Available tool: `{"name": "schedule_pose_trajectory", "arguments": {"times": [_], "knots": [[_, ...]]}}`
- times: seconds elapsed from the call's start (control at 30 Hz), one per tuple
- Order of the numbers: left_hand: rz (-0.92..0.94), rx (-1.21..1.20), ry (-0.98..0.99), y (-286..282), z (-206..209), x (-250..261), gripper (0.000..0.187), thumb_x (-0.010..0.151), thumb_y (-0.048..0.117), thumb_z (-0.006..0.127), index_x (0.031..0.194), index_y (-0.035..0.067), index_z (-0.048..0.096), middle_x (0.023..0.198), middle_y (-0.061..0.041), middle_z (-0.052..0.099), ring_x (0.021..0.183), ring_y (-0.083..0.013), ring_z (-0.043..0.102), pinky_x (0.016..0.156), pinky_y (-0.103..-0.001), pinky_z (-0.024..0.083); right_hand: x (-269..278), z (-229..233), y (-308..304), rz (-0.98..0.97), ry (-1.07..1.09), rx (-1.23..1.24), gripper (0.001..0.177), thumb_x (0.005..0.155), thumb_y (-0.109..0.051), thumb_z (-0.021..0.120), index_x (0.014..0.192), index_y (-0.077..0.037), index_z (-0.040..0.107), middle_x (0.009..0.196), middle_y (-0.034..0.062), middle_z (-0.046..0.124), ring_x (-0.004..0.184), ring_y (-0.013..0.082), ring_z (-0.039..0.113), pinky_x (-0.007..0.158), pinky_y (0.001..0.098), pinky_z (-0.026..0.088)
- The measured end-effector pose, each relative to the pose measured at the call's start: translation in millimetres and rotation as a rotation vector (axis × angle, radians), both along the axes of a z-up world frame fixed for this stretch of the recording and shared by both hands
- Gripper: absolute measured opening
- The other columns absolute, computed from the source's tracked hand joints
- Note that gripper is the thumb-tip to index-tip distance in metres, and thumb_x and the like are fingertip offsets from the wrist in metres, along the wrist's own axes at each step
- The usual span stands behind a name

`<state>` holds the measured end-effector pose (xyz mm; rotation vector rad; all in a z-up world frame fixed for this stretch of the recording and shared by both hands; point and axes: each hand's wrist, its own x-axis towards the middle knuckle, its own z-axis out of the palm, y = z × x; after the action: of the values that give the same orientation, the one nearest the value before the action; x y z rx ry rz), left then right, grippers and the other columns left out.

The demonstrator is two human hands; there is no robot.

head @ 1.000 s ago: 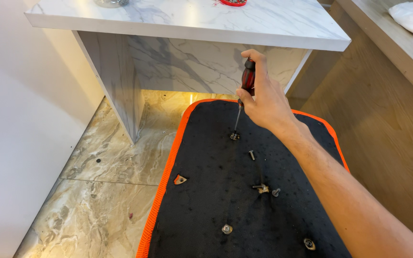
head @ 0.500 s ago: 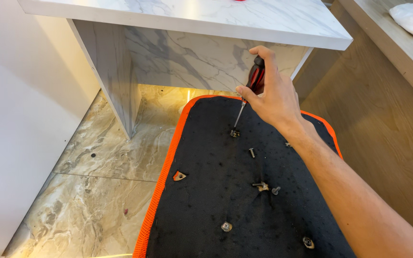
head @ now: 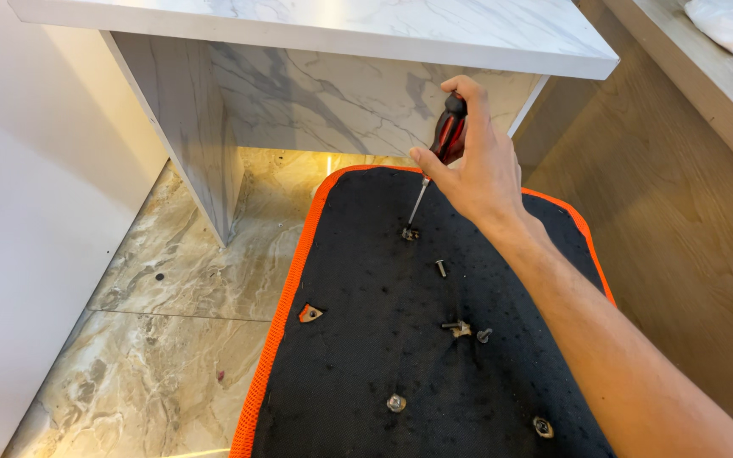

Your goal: The person uses a screwdriver to tighten screws into the underside of an orange office chair seat. They work on multiple screw holes in sequence, securing the seat to its base.

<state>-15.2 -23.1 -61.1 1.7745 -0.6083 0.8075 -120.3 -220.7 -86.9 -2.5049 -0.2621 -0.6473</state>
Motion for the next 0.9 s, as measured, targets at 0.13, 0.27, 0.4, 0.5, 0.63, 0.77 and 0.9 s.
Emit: {"name": "schedule_pose_trajectory", "arguments": {"times": [0.13, 0.27, 0.4, 0.5, 0.63, 0.77, 0.9], "knots": [[-0.003, -0.053, -0.051, 8.0, 0.4, -2.7, 0.078, 0.073, 0.003, 0.069, 0.148, 0.009, 0.048, 0.13, -0.015, 0.065, 0.099, -0.0232, 0.068, 0.086, -0.035, 0.06, 4.1, -1.9, -5.5, 0.193, 0.213, 0.538, 0.073, 0.095, -0.01, 0.067, 0.15, -0.026, 0.021, 0.106, 0.0059, 0.064, 0.091, 0.0189, 0.072, 0.07, 0.0383, 0.066], [-0.104, -0.136, -0.107, -4.5, -2.8, -10.5, 0.079, 0.072, 0.0, 0.068, 0.148, 0.009, 0.047, 0.129, -0.016, 0.065, 0.098, -0.0232, 0.069, 0.086, -0.035, 0.06, 4.4, -0.3, -15.5, 0.164, 0.213, 0.423, 0.077, 0.092, -0.005, 0.065, 0.151, -0.027, 0.021, 0.105, 0.0049, 0.067, 0.093, 0.0159, 0.077, 0.069, 0.0352, 0.067], [-0.217, -0.092, 0.502, -42.4, -99.0, -81.6, 0.089, 0.063, 0.005, 0.073, 0.147, 0.012, 0.043, 0.127, -0.015, 0.064, 0.103, -0.0237, 0.072, 0.085, -0.036, 0.059, -6.9, -16.5, -18.2, 0.035, -0.016, 0.131, 0.079, 0.098, -0.011, 0.08, 0.15, -0.025, 0.023, 0.095, 0.0131, 0.066, 0.082, 0.0223, 0.077, 0.073, 0.0386, 0.064], [-0.18, 0.184, 0.398, -52.9, -136.2, -100.3, 0.071, 0.068, 0.011, 0.078, 0.135, 0.011, 0.056, 0.116, -0.014, 0.068, 0.098, -0.026, 0.071, 0.083, -0.037, 0.057, -4.5, -9.0, -15.7, 0.032, 0.085, 0.273, 0.073, 0.102, -0.011, 0.072, 0.152, -0.024, 0.02, 0.096, 0.0108, 0.065, 0.081, 0.0223, 0.076, 0.068, 0.0375, 0.066], [-0.193, 0.268, 0.502, -56.9, -137.9, -94.3, 0.028, 0.082, 0.02, 0.077, 0.108, 0.013, 0.074, 0.094, -0.007, 0.076, 0.089, -0.0247, 0.074, 0.081, -0.036, 0.057, 1.9, 9.1, -17.3, 0.221, 0.295, 0.451, 0.072, 0.092, -0.008, 0.059, 0.15, -0.025, 0.021, 0.106, -0.0029, 0.063, 0.092, 0.0114, 0.074, 0.069, 0.0322, 0.067], [-0.229, 0.313, 0.549, -51.8, -132.3, -92.5, 0.015, 0.087, 0.023, 0.075, 0.095, 0.012, 0.076, 0.083, -0.007, 0.074, 0.082, -0.0254, 0.073, 0.078, -0.038, 0.056, -1.2, 1.0, -10.0, 0.052, 0.077, 0.108, 0.073, 0.096, -0.014, 0.077, 0.149, -0.023, 0.028, 0.094, 0.012, 0.071, 0.083, 0.0213, 0.079, 0.071, 0.0365, 0.062], [-0.123, 0.341, 0.333, -48.3, -134.6, -99.3, 0.013, 0.083, 0.021, 0.078, 0.09, 0.01, 0.079, 0.081, -0.009, 0.072, 0.081, -0.0286, 0.065, 0.077, -0.041, 0.053, 3.8, -14.6, -10.8, 0.083, 0.034, 0.327, 0.062, 0.1, -0.019, 0.066, 0.148, -0.017, 0.026, 0.098, 0.0139, 0.07, 0.093, 0.0229, 0.077, 0.082, 0.0368, 0.061]]}}
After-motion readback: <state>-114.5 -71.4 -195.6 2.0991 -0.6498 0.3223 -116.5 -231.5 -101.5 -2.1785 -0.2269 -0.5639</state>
